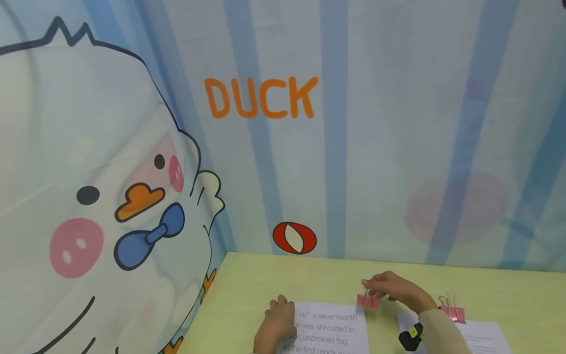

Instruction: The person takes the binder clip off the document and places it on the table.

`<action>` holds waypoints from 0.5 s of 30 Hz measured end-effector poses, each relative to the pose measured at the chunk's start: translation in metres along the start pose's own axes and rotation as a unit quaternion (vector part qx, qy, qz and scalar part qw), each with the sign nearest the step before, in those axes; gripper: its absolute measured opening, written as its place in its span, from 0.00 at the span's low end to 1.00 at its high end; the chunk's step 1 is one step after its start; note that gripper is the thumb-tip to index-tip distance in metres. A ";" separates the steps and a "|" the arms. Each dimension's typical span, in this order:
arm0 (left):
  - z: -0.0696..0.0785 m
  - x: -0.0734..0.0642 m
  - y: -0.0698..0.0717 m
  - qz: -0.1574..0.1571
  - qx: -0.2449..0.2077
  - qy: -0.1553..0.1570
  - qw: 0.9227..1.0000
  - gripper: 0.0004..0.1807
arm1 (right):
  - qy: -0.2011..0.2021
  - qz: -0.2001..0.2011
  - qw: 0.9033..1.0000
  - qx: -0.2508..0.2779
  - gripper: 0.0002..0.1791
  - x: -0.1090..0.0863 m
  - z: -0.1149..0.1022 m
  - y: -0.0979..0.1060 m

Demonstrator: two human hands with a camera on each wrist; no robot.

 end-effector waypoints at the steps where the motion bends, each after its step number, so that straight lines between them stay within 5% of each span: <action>1: 0.000 0.000 0.000 -0.001 0.001 0.001 1.000 0.23 | -0.001 0.000 1.000 -0.001 0.36 -0.002 0.002 0.001; 15: 0.004 0.000 0.001 -0.001 -0.005 0.000 1.000 0.24 | -0.003 0.000 1.000 -0.008 0.31 -0.019 0.013 0.011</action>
Point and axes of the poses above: each hand's wrist, its own x-axis towards the middle knuckle, its own y-axis out of the back of the hand, z = x × y, the point moved 10 cm from there along x, towards the middle knuckle, and after that the axes turned 14 degrees about y, right-handed, at the moved point
